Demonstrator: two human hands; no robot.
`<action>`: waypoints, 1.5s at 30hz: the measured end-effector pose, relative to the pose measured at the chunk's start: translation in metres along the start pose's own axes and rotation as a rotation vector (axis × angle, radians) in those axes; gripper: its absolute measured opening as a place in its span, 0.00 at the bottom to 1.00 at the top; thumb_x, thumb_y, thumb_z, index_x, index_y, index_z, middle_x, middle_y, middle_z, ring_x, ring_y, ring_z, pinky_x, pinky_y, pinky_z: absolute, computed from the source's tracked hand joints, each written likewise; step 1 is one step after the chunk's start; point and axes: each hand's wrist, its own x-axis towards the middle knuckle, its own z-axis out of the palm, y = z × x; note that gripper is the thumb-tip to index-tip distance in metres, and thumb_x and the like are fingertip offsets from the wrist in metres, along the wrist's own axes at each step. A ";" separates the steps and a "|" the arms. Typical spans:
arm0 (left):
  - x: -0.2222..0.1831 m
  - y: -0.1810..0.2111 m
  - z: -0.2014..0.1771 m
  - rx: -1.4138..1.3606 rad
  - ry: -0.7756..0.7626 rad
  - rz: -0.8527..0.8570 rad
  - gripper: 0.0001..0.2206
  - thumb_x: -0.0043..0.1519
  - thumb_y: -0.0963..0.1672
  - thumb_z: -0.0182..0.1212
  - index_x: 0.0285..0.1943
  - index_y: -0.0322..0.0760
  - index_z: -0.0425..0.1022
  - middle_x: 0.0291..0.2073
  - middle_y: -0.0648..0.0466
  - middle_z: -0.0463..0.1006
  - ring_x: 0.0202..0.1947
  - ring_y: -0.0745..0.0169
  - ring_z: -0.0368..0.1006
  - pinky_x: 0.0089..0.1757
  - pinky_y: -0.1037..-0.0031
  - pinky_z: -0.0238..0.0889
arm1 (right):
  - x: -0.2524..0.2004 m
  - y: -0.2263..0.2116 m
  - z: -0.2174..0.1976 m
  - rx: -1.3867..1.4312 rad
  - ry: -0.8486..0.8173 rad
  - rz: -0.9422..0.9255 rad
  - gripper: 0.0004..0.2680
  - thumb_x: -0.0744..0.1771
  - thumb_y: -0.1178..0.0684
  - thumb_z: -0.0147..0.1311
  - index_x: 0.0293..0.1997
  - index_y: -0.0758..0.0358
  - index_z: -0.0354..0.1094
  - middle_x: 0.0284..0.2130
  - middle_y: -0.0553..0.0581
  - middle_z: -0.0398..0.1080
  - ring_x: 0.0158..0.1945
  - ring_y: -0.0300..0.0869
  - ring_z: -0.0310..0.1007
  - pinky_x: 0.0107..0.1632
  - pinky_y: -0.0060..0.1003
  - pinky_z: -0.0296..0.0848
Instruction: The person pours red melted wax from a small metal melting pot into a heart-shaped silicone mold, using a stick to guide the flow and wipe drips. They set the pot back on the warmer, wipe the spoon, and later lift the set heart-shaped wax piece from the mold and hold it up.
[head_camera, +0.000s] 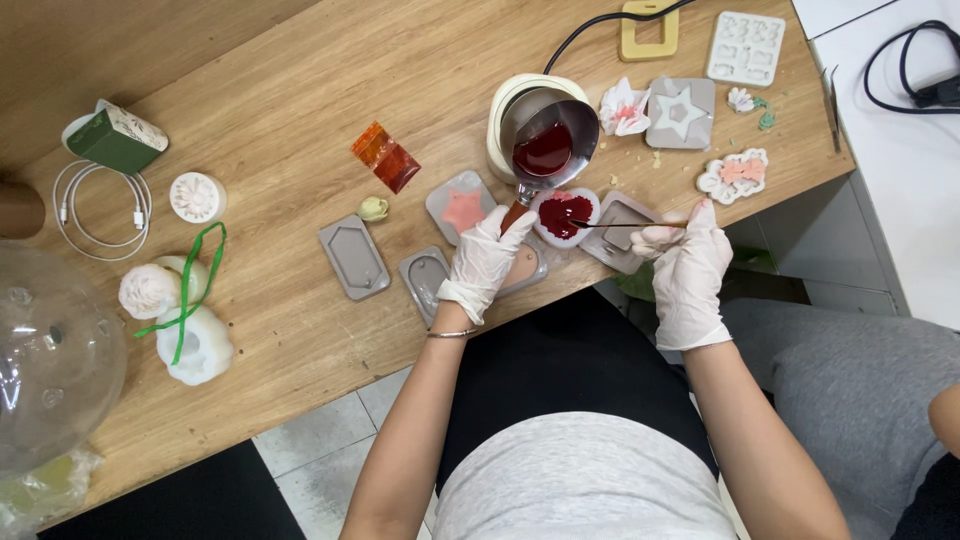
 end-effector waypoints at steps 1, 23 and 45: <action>-0.001 -0.006 -0.001 0.003 -0.001 0.000 0.17 0.66 0.51 0.59 0.52 0.35 0.76 0.32 0.40 0.79 0.35 0.40 0.78 0.36 0.60 0.71 | -0.001 0.000 0.001 0.002 0.001 0.001 0.16 0.74 0.41 0.44 0.44 0.70 0.63 0.24 0.66 0.72 0.27 0.54 0.76 0.32 0.43 0.79; -0.023 0.007 -0.019 0.417 0.015 0.131 0.18 0.66 0.55 0.57 0.43 0.38 0.76 0.28 0.43 0.78 0.29 0.44 0.78 0.31 0.60 0.69 | -0.008 -0.007 0.007 0.048 -0.035 -0.087 0.15 0.75 0.44 0.46 0.43 0.71 0.65 0.24 0.65 0.72 0.26 0.53 0.76 0.32 0.44 0.79; -0.025 0.016 -0.022 0.412 0.014 0.091 0.19 0.65 0.56 0.57 0.39 0.39 0.75 0.29 0.47 0.79 0.29 0.46 0.77 0.31 0.62 0.68 | -0.011 -0.010 0.009 0.045 -0.029 -0.087 0.14 0.75 0.45 0.45 0.43 0.70 0.64 0.24 0.66 0.72 0.26 0.54 0.76 0.32 0.45 0.79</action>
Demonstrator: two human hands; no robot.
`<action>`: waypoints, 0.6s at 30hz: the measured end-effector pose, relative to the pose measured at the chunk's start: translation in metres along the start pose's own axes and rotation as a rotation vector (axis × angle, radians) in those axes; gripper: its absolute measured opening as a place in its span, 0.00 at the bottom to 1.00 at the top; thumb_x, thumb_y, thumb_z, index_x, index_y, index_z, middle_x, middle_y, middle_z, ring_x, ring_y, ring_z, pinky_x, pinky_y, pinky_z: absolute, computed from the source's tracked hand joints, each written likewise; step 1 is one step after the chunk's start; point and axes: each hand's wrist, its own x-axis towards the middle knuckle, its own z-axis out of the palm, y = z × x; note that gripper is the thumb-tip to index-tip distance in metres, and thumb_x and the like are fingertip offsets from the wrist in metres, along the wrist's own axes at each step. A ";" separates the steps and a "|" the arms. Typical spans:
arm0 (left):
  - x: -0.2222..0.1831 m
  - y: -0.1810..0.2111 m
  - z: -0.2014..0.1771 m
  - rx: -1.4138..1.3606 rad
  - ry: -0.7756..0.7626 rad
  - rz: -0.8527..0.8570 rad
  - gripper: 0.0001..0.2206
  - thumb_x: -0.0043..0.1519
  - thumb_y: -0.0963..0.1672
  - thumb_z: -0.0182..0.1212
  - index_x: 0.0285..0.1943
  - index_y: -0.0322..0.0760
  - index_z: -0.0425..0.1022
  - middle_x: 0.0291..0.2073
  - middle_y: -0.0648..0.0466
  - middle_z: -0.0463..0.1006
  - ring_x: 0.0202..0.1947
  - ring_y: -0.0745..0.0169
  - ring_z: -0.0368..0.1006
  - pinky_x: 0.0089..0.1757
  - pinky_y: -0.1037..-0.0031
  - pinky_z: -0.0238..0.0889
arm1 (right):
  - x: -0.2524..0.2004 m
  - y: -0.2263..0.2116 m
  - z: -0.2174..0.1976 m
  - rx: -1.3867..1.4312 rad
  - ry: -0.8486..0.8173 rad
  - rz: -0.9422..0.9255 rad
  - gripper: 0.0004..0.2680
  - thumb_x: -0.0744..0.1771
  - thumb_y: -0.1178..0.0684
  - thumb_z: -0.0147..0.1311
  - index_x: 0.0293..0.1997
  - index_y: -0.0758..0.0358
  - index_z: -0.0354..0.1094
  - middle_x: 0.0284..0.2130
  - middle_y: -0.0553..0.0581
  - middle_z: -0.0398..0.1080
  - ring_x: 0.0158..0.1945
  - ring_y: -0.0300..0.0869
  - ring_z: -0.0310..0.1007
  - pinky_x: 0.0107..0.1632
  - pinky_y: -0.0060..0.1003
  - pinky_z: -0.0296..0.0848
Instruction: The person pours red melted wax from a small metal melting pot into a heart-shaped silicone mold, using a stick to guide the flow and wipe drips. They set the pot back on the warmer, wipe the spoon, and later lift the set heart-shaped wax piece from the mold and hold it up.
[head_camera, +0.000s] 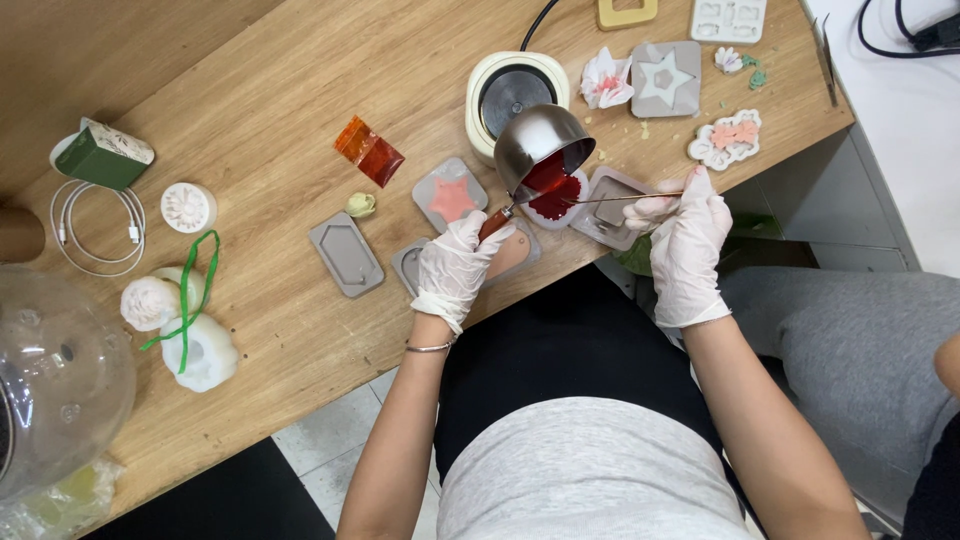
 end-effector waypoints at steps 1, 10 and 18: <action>0.000 -0.001 0.001 0.001 0.000 0.001 0.19 0.65 0.56 0.57 0.39 0.39 0.75 0.29 0.47 0.79 0.29 0.46 0.77 0.31 0.62 0.68 | 0.000 -0.001 0.000 0.001 0.000 -0.001 0.14 0.75 0.45 0.45 0.43 0.70 0.64 0.24 0.66 0.72 0.26 0.54 0.76 0.32 0.45 0.79; -0.001 -0.008 0.005 0.063 0.051 0.084 0.17 0.65 0.54 0.59 0.40 0.39 0.75 0.31 0.47 0.79 0.30 0.45 0.77 0.31 0.61 0.68 | 0.001 0.000 -0.001 0.011 -0.018 -0.009 0.15 0.75 0.44 0.46 0.43 0.70 0.64 0.24 0.67 0.72 0.27 0.54 0.76 0.32 0.46 0.79; -0.001 -0.010 0.005 0.073 0.071 0.116 0.15 0.65 0.54 0.60 0.40 0.40 0.75 0.32 0.48 0.79 0.31 0.46 0.76 0.32 0.62 0.68 | 0.003 0.003 -0.004 0.019 -0.018 -0.001 0.15 0.74 0.44 0.46 0.43 0.70 0.64 0.25 0.67 0.73 0.26 0.54 0.77 0.30 0.47 0.79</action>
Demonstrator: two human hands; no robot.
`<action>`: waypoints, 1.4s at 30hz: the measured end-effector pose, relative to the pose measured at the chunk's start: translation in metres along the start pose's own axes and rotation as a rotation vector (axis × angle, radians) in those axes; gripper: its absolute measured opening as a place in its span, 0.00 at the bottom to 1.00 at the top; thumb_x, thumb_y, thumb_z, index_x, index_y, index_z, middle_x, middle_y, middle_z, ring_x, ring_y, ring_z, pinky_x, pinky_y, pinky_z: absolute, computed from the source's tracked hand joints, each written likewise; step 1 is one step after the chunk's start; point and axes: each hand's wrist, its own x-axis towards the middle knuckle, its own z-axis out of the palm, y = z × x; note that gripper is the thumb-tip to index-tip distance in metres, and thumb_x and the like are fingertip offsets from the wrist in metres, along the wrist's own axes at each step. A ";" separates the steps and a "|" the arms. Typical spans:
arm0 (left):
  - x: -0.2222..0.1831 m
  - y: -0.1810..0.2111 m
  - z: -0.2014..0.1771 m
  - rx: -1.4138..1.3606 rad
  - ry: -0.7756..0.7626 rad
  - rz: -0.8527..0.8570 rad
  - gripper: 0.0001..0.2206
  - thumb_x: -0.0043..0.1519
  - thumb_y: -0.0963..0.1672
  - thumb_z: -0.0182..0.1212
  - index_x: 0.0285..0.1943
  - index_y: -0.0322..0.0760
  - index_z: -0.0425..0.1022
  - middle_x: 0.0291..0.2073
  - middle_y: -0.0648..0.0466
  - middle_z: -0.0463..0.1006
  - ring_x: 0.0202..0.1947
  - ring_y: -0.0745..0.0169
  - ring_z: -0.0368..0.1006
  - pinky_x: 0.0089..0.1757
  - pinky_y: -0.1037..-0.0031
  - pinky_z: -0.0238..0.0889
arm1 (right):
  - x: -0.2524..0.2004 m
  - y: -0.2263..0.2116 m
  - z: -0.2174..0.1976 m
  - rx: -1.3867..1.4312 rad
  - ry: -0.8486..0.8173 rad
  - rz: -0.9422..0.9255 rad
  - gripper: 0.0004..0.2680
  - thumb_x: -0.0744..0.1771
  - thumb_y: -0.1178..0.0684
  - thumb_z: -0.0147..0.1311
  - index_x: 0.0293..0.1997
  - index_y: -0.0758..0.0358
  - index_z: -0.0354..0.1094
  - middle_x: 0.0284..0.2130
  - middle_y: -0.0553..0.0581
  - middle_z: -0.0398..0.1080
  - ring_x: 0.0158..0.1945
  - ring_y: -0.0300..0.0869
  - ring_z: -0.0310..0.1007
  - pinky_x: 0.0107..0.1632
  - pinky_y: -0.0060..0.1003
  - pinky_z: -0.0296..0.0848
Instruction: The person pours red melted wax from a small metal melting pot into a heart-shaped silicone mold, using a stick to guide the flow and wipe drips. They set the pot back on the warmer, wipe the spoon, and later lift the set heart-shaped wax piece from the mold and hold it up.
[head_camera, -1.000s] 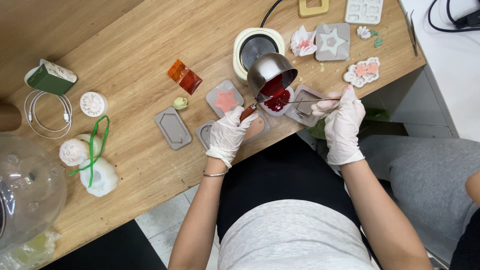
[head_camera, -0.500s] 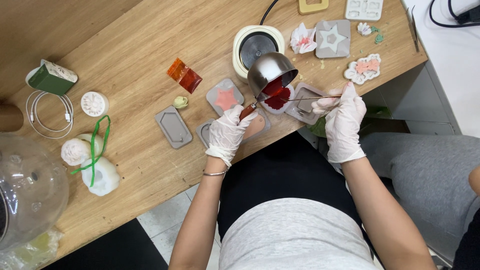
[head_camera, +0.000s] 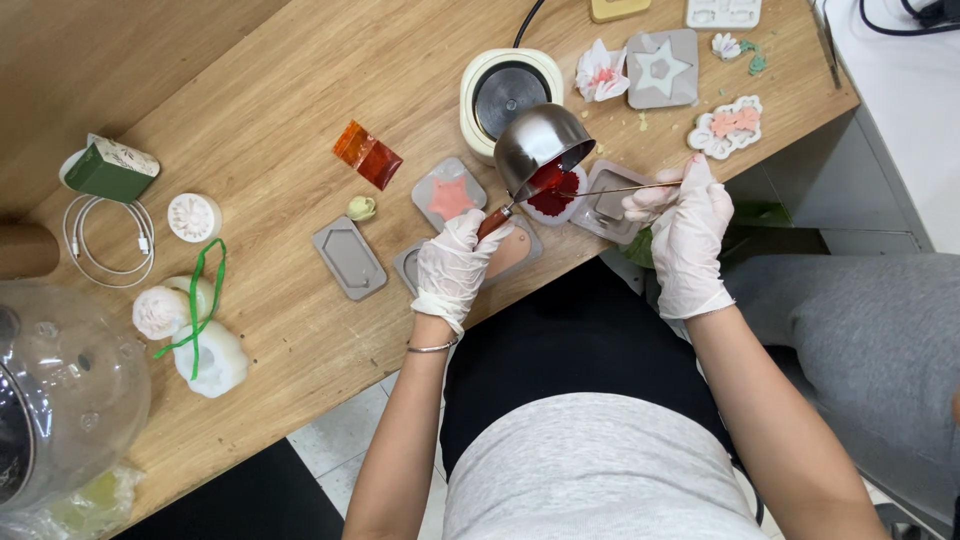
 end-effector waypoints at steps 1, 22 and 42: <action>0.001 -0.001 0.000 0.002 -0.002 0.002 0.15 0.65 0.54 0.60 0.40 0.40 0.75 0.32 0.48 0.79 0.31 0.46 0.76 0.32 0.62 0.68 | 0.000 0.000 0.000 0.003 0.002 0.000 0.15 0.74 0.44 0.46 0.43 0.70 0.64 0.25 0.67 0.73 0.26 0.54 0.77 0.30 0.47 0.79; 0.000 0.007 -0.004 -0.095 0.009 -0.010 0.15 0.65 0.52 0.64 0.40 0.38 0.75 0.31 0.48 0.78 0.33 0.47 0.76 0.33 0.63 0.67 | -0.009 -0.013 0.003 0.013 -0.033 -0.004 0.14 0.75 0.44 0.45 0.44 0.69 0.64 0.26 0.67 0.73 0.28 0.53 0.77 0.32 0.47 0.79; 0.002 0.026 -0.020 -0.252 0.012 -0.140 0.15 0.64 0.52 0.64 0.43 0.37 0.77 0.29 0.45 0.78 0.29 0.48 0.75 0.32 0.64 0.67 | -0.051 -0.071 0.038 -0.158 -0.159 -0.272 0.13 0.80 0.49 0.37 0.48 0.70 0.61 0.30 0.66 0.71 0.33 0.51 0.77 0.41 0.41 0.79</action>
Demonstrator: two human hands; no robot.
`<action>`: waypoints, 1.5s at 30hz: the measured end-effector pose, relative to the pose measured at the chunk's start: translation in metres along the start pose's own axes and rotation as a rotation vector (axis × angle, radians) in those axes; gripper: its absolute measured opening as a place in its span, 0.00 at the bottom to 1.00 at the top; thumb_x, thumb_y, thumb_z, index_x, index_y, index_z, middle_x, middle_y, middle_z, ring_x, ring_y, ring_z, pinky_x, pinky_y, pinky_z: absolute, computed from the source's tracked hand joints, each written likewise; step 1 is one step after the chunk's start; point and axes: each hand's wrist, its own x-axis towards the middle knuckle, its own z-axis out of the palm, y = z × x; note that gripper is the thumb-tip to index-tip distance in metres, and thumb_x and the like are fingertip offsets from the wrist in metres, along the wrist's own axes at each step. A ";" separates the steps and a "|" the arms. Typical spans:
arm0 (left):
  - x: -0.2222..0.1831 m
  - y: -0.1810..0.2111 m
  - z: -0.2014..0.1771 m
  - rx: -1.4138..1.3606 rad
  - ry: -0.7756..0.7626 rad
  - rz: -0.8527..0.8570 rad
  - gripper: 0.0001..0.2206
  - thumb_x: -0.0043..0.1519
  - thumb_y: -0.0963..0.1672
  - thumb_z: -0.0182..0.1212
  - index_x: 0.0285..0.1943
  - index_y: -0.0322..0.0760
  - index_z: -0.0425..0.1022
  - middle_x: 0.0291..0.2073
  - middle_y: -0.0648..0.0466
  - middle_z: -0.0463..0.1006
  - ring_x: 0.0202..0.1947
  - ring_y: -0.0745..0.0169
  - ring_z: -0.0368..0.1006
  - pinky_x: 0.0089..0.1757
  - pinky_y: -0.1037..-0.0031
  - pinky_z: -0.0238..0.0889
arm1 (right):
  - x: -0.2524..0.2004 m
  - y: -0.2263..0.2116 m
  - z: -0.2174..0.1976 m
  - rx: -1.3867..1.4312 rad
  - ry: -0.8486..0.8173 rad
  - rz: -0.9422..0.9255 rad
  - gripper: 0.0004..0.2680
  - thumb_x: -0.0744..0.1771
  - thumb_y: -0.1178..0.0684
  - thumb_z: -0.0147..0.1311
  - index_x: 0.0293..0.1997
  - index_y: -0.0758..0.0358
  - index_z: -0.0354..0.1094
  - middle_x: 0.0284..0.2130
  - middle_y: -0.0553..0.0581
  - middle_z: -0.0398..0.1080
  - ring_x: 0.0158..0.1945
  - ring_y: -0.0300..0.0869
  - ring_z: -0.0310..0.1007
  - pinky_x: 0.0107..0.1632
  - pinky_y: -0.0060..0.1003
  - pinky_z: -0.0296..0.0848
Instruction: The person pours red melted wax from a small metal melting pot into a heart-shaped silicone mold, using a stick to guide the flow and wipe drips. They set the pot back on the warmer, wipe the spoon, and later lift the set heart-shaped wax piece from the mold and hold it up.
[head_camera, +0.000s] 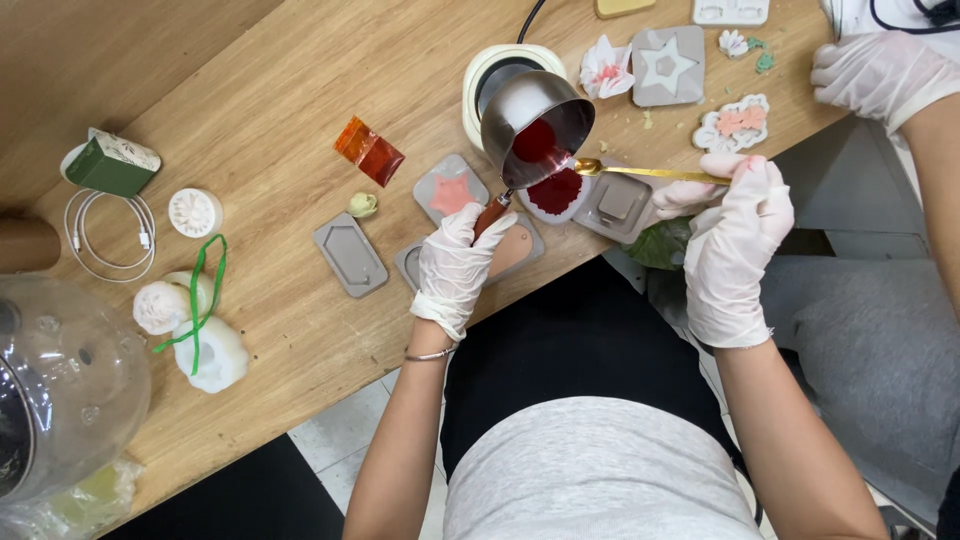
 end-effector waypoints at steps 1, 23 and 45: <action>0.000 0.001 0.000 -0.001 0.004 0.001 0.15 0.64 0.52 0.64 0.43 0.37 0.77 0.29 0.45 0.78 0.29 0.48 0.75 0.32 0.64 0.67 | 0.000 -0.002 0.003 0.000 -0.004 -0.002 0.13 0.80 0.49 0.37 0.48 0.70 0.61 0.30 0.66 0.71 0.33 0.51 0.77 0.41 0.41 0.79; 0.000 0.007 -0.005 0.043 0.052 -0.015 0.16 0.62 0.53 0.65 0.45 0.38 0.78 0.32 0.43 0.80 0.33 0.45 0.78 0.34 0.63 0.69 | 0.014 0.022 0.041 0.005 -0.044 0.051 0.10 0.77 0.52 0.37 0.55 0.71 0.61 0.39 0.69 0.77 0.42 0.50 0.80 0.50 0.42 0.82; 0.006 0.000 -0.005 0.010 0.047 -0.049 0.15 0.64 0.53 0.63 0.44 0.40 0.78 0.30 0.45 0.79 0.30 0.48 0.76 0.33 0.64 0.68 | 0.009 0.023 0.004 0.061 0.032 0.180 0.13 0.77 0.49 0.37 0.52 0.72 0.62 0.34 0.70 0.74 0.38 0.54 0.79 0.43 0.45 0.81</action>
